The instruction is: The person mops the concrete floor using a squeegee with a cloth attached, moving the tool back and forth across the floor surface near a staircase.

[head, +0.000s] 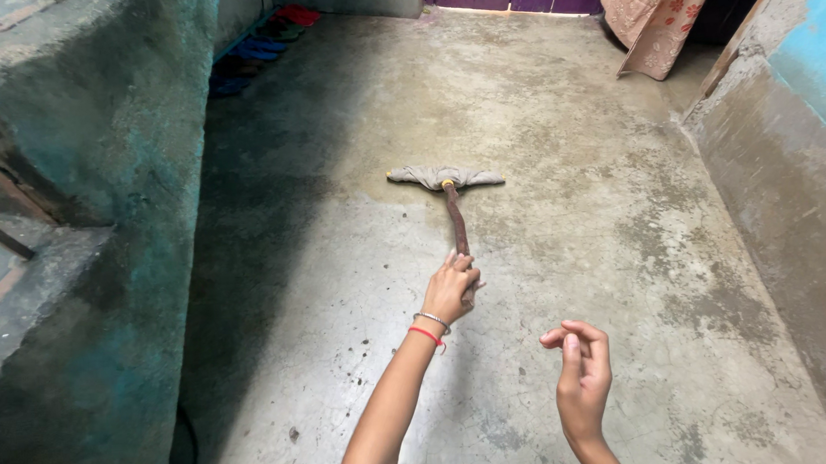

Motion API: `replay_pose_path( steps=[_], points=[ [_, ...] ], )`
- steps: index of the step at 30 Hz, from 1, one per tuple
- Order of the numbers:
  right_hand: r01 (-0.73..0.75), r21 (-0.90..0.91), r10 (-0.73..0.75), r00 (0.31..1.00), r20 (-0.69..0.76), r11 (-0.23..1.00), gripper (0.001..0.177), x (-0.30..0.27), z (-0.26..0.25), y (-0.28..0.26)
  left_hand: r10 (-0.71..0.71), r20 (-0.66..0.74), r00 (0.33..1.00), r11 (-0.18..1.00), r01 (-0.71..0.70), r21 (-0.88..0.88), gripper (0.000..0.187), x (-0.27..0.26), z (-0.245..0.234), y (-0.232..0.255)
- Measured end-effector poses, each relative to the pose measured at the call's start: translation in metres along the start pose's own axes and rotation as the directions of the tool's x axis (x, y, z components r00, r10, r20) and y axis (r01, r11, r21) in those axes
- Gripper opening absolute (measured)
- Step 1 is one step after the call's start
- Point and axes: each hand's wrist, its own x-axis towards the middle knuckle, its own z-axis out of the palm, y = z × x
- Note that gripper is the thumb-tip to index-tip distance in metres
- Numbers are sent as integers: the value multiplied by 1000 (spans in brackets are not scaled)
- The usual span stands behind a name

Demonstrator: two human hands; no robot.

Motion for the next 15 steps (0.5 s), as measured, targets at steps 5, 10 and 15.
replay_pose_path(
  steps=[5, 10, 15],
  points=[
    [-11, -81, 21, 992, 126, 997, 35, 24, 33, 17, 16, 10, 1000, 999, -16, -30, 10, -12, -73, 59],
    [389, -270, -236, 854, 464, 881, 65, 25, 73, 17, -3, 259, 966, 997, -18, 80, 7, -34, -148, 125],
    [200, -222, -97, 910, 403, 955, 37, -5, 99, 35, 301, 126, 945, 943, -314, 108, 29, -57, -223, 190]
  ],
)
